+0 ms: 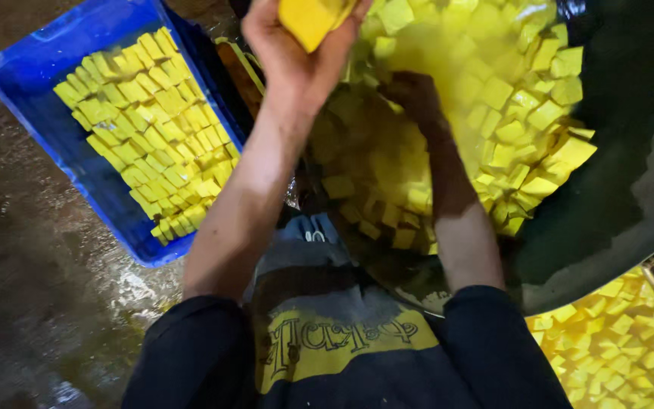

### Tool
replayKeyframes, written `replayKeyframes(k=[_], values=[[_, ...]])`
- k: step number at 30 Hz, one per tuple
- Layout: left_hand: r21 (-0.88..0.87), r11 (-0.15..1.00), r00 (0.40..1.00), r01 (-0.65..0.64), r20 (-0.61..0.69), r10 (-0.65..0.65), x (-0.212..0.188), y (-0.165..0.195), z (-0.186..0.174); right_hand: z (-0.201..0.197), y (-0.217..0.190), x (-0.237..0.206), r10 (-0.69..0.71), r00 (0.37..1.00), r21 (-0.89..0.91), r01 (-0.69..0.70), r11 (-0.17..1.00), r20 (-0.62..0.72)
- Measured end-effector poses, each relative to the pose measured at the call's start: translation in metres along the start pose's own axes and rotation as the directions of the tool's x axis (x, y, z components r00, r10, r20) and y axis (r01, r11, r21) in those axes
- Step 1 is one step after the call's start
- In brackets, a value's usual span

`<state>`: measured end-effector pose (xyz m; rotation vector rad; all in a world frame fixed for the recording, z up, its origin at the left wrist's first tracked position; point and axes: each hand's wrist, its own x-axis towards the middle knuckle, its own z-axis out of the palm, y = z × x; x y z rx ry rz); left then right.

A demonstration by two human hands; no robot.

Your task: The person washes yellow rectangular blocks in a large water-filled vat, rubbing and rinsing each block by hand. They use a small bowl to scoop and pour water over the blocks, then place the washed blocks one at a time into a blue plastic crate beside the vat.

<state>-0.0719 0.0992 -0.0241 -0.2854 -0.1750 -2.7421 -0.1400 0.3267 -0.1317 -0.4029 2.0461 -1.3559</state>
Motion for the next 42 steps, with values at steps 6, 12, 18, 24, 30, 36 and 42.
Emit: replayKeyframes(k=[6, 12, 18, 24, 30, 36, 42], values=[[0.120, 0.993, 0.964, 0.010, -0.266, 0.022, -0.057, 0.095, 0.014, -0.020, -0.094, -0.053, 0.069, 0.970, 0.235, -0.125, 0.964, 0.232], [0.186, 0.980, 0.905, 0.076, -0.424, 0.010, -0.104, 0.106, -0.009, 0.061, -0.232, -0.087, -0.120, 0.917, 0.018, 0.123, 0.992, 0.380], [-0.012, 0.992, 0.806, 0.124, -0.582, -0.108, -0.167, 0.117, -0.021, 0.157, -0.244, -0.085, 0.126, 0.935, -0.126, -0.088, 0.988, 0.332], [-0.049, 0.996, 0.750, 0.077, -0.655, -0.090, -0.226, 0.146, -0.040, 0.240, -0.232, -0.114, -0.323, 0.860, -0.475, 0.492, 0.730, 0.394], [-0.276, 0.957, 0.681, 0.085, -0.685, -0.258, -0.309, 0.176, -0.077, 0.331, -0.161, -0.091, -0.275, 0.702, -0.186, 0.504, 0.844, 0.657], [0.023, 1.000, 0.536, 0.000, -0.844, 0.019, -0.355, 0.230, -0.133, 0.419, -0.092, -0.060, 0.372, 0.579, -0.024, -0.519, 0.855, 0.725], [0.762, 0.645, 0.219, 0.053, -0.639, 0.737, -0.405, 0.352, -0.136, 0.549, -0.079, -0.078, 0.458, 0.820, -0.674, -0.124, 0.728, 0.344]])
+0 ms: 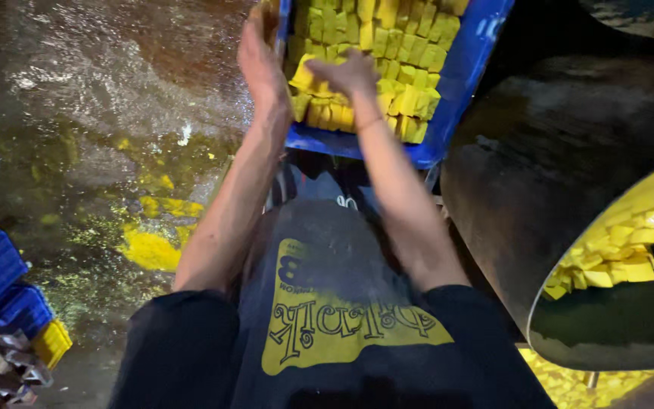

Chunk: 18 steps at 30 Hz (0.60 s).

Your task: The person washes yellow rectangular blocks in a large water-filled vat, rubbing and rinsing each block by hand. They use a small bowl to scoop and pour water over the blocks, then place the washed blocks one at a time into a blue plastic crate beside the vat.

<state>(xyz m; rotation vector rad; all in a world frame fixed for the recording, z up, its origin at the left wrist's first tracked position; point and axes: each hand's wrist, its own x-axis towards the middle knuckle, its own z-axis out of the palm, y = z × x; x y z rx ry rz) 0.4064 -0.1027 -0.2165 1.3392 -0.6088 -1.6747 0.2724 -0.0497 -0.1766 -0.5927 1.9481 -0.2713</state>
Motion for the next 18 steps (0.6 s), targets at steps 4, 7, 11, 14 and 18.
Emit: replayKeyframes(k=[4, 7, 11, 14, 18], values=[[0.457, 0.871, 0.979, -0.179, 0.172, 0.111, 0.011, 0.003, 0.002, 0.049, 0.003, 0.000, -0.029, 0.973, -0.398, -0.067, 0.915, -0.231], [0.709, 0.613, 0.910, -0.349, 0.413, 0.040, -0.004, -0.027, 0.003, 0.015, 0.037, 0.006, -0.078, 0.995, 0.172, 0.088, 0.981, -0.067], [0.362, -0.198, 0.363, -0.911, 0.931, 0.033, -0.024, -0.055, -0.006, -0.076, 0.102, -0.017, -0.357, 0.934, 0.612, 0.264, 0.746, 0.032], [0.724, -0.394, 0.822, -0.567, 0.528, -0.213, -0.030, -0.066, 0.025, -0.141, 0.142, -0.106, -0.378, 0.912, 0.754, 0.359, 0.550, -0.158], [0.804, -0.110, 0.811, -0.585, 0.575, -0.112, -0.068, -0.061, 0.151, -0.226, 0.211, -0.263, -0.310, 0.835, 0.795, 0.537, 0.282, -0.454]])
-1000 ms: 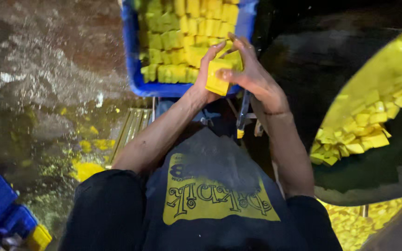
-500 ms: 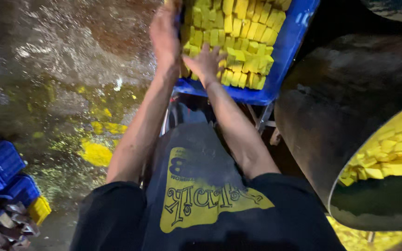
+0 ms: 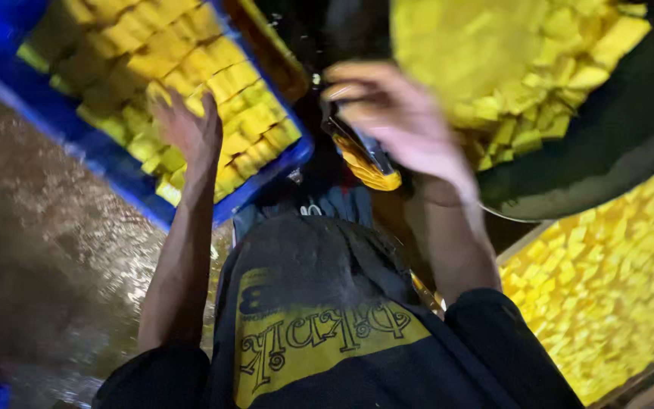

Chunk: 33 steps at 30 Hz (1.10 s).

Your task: The person washes yellow rectangular blocks in a large water-filled vat, rubbing and rinsing each block by hand. They use a small bowl to scoop and pour water over the blocks, then place the washed blocks one at a time into a blue plastic crate beside the vat.

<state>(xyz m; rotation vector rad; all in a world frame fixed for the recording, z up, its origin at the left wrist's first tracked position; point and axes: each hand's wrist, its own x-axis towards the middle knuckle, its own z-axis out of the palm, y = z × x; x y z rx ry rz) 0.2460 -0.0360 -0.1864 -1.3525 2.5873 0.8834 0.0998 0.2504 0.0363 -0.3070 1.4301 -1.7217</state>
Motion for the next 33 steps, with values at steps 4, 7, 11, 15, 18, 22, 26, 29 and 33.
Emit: replayKeyframes(k=[4, 7, 11, 15, 18, 22, 26, 29, 33], values=[[-0.730, 0.514, 0.873, -0.451, -0.240, 0.425, -0.015, 0.185, -0.008, -0.124, -0.049, -0.052, -0.393, 0.825, -0.658, 0.036, 0.752, -0.405], [0.023, 0.549, 0.538, -0.835, -0.169, 0.826, -0.039, 0.312, 0.034, -0.225, -0.012, -0.051, -0.227, 0.861, -0.758, -0.239, 0.607, -0.454], [0.112, 0.262, 0.285, -0.958, 0.352, 0.892, -0.074, 0.366, 0.113, -0.301, 0.066, -0.042, -0.214, 0.967, -0.980, -0.102, 0.169, -0.137], [0.031, 0.247, 0.176, -0.969, 0.787, 0.592, -0.086, 0.348, 0.171, -0.310, 0.109, -0.016, -0.225, 0.971, -0.994, 0.060, -0.093, 0.080], [0.059, 0.233, 0.172, -0.971, 0.849, 0.499, -0.080, 0.357, 0.198, -0.304, 0.120, 0.012, -0.182, 0.978, -0.935, -0.154, -0.319, -0.100], [0.009, 0.288, 0.137, -0.958, 0.894, 0.427, -0.070, 0.378, 0.204, -0.317, 0.117, 0.022, -0.071, 0.997, -0.996, -0.023, -0.086, -0.017], [-0.059, 0.437, 0.138, -0.897, 0.904, 0.405, -0.049, 0.378, 0.181, -0.357, 0.089, 0.013, -0.052, 0.996, -0.936, 0.082, 0.343, 0.069], [-0.090, 0.605, 0.267, -0.791, 0.839, 0.474, -0.020, 0.378, 0.158, -0.390, 0.053, 0.029, -0.089, 0.994, -0.739, 0.111, 0.665, 0.070], [-0.015, 0.658, 0.557, -0.753, 0.517, 0.649, 0.016, 0.396, 0.140, -0.411, 0.011, 0.091, -0.176, 0.984, -0.794, 0.085, 0.602, -0.028]])
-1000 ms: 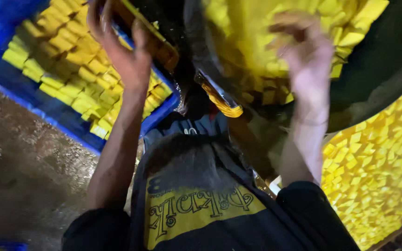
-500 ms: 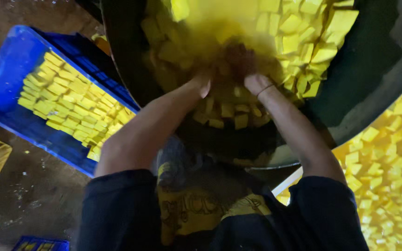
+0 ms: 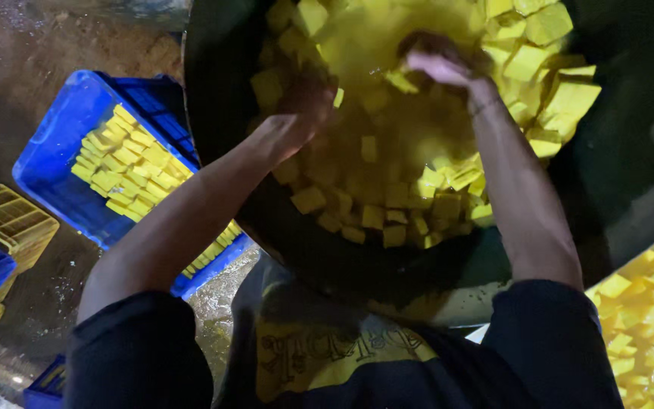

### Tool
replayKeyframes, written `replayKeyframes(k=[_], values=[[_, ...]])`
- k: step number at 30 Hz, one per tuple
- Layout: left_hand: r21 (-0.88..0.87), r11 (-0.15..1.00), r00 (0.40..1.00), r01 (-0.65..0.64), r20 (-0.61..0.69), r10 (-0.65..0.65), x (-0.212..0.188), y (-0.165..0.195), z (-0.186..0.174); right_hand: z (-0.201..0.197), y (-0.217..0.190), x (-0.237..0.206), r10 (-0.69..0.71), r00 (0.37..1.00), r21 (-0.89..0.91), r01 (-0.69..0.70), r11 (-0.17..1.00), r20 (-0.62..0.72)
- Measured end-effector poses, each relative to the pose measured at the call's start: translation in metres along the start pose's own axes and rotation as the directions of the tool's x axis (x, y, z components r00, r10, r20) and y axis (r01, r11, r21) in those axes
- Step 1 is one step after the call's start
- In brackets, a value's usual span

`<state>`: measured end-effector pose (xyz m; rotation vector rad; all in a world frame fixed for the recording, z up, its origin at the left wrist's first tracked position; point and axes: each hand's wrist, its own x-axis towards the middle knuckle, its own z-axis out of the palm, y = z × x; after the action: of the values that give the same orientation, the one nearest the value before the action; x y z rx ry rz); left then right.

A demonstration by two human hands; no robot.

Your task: The person washes yellow rectangular blocks in a large water-filled vat, rubbing and rinsing each block by hand. They use a small bowl to scoop and pour water over the blocks, then place the washed blocks one at a time into a blue plastic crate beside the vat.

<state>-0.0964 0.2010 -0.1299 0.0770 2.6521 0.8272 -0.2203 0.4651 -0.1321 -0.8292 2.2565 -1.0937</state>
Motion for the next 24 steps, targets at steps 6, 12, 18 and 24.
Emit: replayKeyframes(k=[6, 12, 18, 24], values=[[0.218, 0.974, 0.983, 0.066, -0.180, -0.026, 0.017, 0.007, -0.023, 0.035, -0.048, 0.089, 0.106, 0.989, -0.414, -0.141, 0.899, -0.105], [0.222, 0.974, 0.999, 0.034, -0.044, -0.025, 0.018, 0.009, -0.028, 0.066, -0.062, 0.108, 0.143, 0.962, -0.214, -0.194, 0.957, -0.231], [-0.327, 0.944, 0.991, 0.034, -0.113, -0.074, 0.034, -0.018, -0.032, 0.030, -0.038, 0.067, -0.296, 0.909, 0.385, 0.395, 0.834, -0.292], [-0.958, 0.186, 0.962, -0.219, -0.244, -0.125, 0.047, 0.008, 0.000, -0.006, -0.049, 0.000, 0.202, 0.979, 0.277, -0.188, 0.942, -0.026]])
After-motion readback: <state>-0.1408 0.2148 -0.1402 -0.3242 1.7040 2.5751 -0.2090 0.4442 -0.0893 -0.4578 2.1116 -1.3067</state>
